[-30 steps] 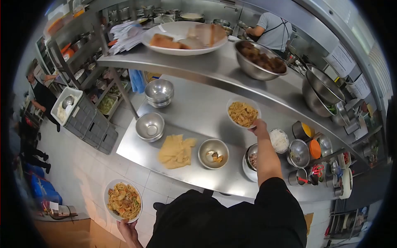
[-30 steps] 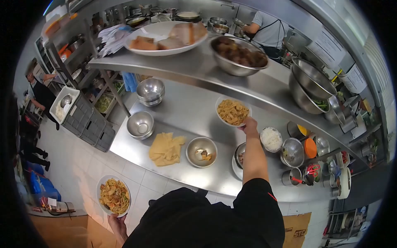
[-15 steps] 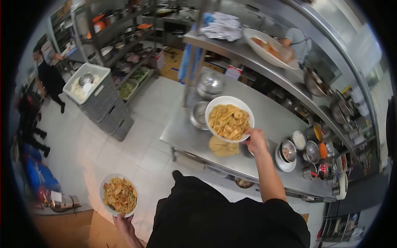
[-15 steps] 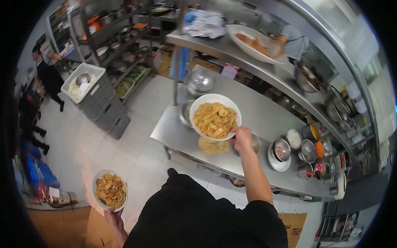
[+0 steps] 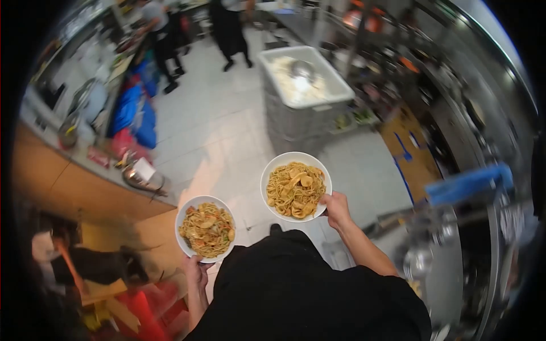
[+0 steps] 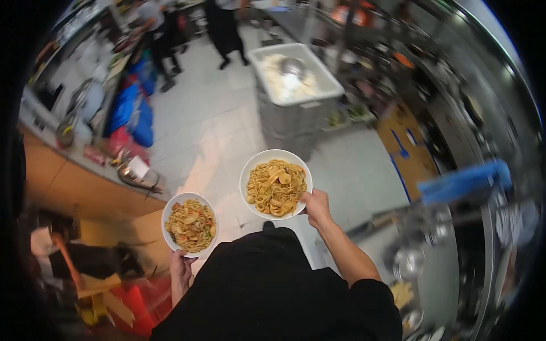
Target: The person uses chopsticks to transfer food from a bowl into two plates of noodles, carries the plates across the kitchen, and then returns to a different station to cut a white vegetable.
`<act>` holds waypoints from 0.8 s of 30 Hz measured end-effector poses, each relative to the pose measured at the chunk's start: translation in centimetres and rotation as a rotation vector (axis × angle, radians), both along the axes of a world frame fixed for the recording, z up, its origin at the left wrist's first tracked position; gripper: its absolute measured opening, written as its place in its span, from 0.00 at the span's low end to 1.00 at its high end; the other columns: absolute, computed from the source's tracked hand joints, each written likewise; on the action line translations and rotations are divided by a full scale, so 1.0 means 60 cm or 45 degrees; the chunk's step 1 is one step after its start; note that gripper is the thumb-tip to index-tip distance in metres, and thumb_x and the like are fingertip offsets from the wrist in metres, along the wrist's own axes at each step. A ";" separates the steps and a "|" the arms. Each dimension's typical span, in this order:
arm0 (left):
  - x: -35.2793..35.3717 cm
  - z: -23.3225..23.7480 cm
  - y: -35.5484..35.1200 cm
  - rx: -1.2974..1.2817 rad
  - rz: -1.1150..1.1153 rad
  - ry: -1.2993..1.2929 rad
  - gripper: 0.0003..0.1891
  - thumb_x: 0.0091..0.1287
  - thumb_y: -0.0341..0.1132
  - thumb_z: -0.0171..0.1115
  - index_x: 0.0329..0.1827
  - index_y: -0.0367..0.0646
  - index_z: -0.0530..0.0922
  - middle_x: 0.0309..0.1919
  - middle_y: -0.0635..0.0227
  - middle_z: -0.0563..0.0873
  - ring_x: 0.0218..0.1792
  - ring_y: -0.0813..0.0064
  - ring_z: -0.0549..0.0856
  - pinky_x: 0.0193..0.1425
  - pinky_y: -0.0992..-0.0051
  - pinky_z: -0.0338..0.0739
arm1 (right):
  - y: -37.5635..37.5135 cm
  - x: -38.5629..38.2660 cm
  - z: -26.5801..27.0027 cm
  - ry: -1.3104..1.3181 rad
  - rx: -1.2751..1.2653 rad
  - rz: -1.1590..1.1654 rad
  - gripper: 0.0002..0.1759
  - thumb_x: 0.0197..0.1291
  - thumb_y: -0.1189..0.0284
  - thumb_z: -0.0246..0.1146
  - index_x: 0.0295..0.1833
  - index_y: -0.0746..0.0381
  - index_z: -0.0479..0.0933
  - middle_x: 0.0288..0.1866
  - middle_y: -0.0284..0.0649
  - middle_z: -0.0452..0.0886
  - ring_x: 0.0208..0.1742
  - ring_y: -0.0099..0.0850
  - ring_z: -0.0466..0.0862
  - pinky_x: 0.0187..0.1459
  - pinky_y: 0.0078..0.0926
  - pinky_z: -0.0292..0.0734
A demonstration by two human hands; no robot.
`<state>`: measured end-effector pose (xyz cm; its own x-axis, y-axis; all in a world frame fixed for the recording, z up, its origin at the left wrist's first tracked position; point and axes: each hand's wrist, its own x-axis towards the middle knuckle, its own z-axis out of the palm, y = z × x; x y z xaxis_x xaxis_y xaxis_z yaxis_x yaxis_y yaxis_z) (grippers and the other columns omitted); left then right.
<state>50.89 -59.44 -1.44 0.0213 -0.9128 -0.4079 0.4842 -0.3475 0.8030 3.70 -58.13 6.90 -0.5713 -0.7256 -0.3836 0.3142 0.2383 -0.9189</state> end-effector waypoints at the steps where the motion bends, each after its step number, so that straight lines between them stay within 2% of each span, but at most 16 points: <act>1: 0.012 -0.008 -0.014 -0.016 0.062 -0.007 0.32 0.59 0.23 0.54 0.72 0.35 0.69 0.55 0.49 0.87 0.43 0.54 0.95 0.38 0.58 0.98 | -0.061 0.016 -0.010 -0.003 0.008 0.092 0.17 0.55 0.82 0.59 0.50 0.77 0.82 0.43 0.51 0.89 0.35 0.42 0.92 0.35 0.44 0.93; 4: 0.036 0.002 -0.082 -0.022 0.196 0.015 0.32 0.60 0.22 0.53 0.72 0.35 0.68 0.56 0.48 0.87 0.45 0.52 0.95 0.39 0.57 0.98 | -0.253 0.071 -0.027 -0.071 -0.065 0.242 0.17 0.56 0.81 0.60 0.52 0.74 0.81 0.44 0.48 0.89 0.37 0.43 0.92 0.38 0.48 0.94; 5: 0.049 -0.025 -0.088 -0.026 0.252 0.067 0.32 0.60 0.22 0.53 0.72 0.35 0.68 0.56 0.48 0.87 0.45 0.52 0.95 0.39 0.57 0.98 | -0.288 0.099 -0.038 -0.055 -0.076 0.276 0.19 0.56 0.82 0.58 0.54 0.75 0.82 0.46 0.51 0.89 0.38 0.43 0.93 0.35 0.46 0.93; 9: 0.028 -0.022 -0.195 0.028 0.442 0.024 0.32 0.60 0.21 0.53 0.73 0.34 0.68 0.57 0.46 0.87 0.45 0.50 0.95 0.38 0.56 0.98 | -0.500 0.119 -0.067 -0.129 -0.054 0.392 0.19 0.58 0.82 0.59 0.55 0.74 0.81 0.48 0.49 0.88 0.42 0.44 0.92 0.38 0.50 0.93; 13: 0.029 0.007 -0.312 0.064 0.417 -0.025 0.31 0.62 0.20 0.53 0.72 0.32 0.67 0.56 0.44 0.87 0.46 0.48 0.94 0.37 0.55 0.98 | -0.615 0.108 -0.117 -0.281 -0.084 0.426 0.21 0.58 0.82 0.58 0.59 0.74 0.78 0.52 0.51 0.87 0.45 0.46 0.92 0.38 0.52 0.93; 16: 0.020 0.056 -0.461 0.034 0.421 0.003 0.28 0.65 0.20 0.54 0.71 0.31 0.67 0.55 0.44 0.87 0.46 0.50 0.94 0.36 0.56 0.97 | -0.707 0.089 -0.121 -0.288 0.001 0.421 0.22 0.58 0.82 0.58 0.59 0.73 0.77 0.54 0.53 0.86 0.45 0.48 0.92 0.39 0.54 0.93; 18: 0.022 0.065 -0.557 0.082 0.362 -0.059 0.26 0.66 0.20 0.55 0.70 0.31 0.67 0.55 0.43 0.87 0.45 0.52 0.95 0.36 0.59 0.97 | -0.759 0.071 -0.125 -0.284 0.097 0.426 0.22 0.57 0.82 0.57 0.58 0.74 0.77 0.54 0.53 0.86 0.45 0.49 0.92 0.37 0.53 0.93; 19: 0.000 0.136 -0.570 0.097 0.358 -0.093 0.25 0.67 0.20 0.56 0.69 0.32 0.68 0.55 0.43 0.87 0.42 0.53 0.95 0.35 0.61 0.97 | -0.732 0.040 -0.113 -0.326 0.140 0.410 0.22 0.57 0.82 0.57 0.58 0.74 0.77 0.54 0.53 0.86 0.45 0.49 0.92 0.37 0.53 0.93; 21: 0.022 0.123 -0.678 0.081 0.313 -0.065 0.25 0.67 0.20 0.56 0.69 0.32 0.68 0.55 0.44 0.87 0.42 0.53 0.95 0.35 0.61 0.97 | -0.776 0.033 -0.131 -0.285 0.211 0.339 0.23 0.56 0.82 0.57 0.59 0.77 0.77 0.51 0.54 0.87 0.40 0.49 0.92 0.30 0.48 0.93; 22: 0.043 0.117 -0.750 0.065 0.263 -0.050 0.25 0.68 0.20 0.56 0.70 0.32 0.68 0.55 0.45 0.87 0.42 0.53 0.95 0.35 0.62 0.97 | -0.818 0.041 -0.135 -0.270 0.215 0.345 0.23 0.56 0.82 0.57 0.59 0.77 0.77 0.51 0.54 0.87 0.40 0.49 0.92 0.30 0.48 0.93; 24: 0.061 0.122 -0.870 0.057 0.250 -0.054 0.26 0.68 0.20 0.56 0.70 0.33 0.67 0.55 0.47 0.87 0.43 0.53 0.95 0.37 0.60 0.97 | -0.890 0.053 -0.135 -0.303 0.216 0.175 0.24 0.56 0.82 0.56 0.59 0.79 0.76 0.48 0.55 0.87 0.34 0.47 0.92 0.21 0.42 0.90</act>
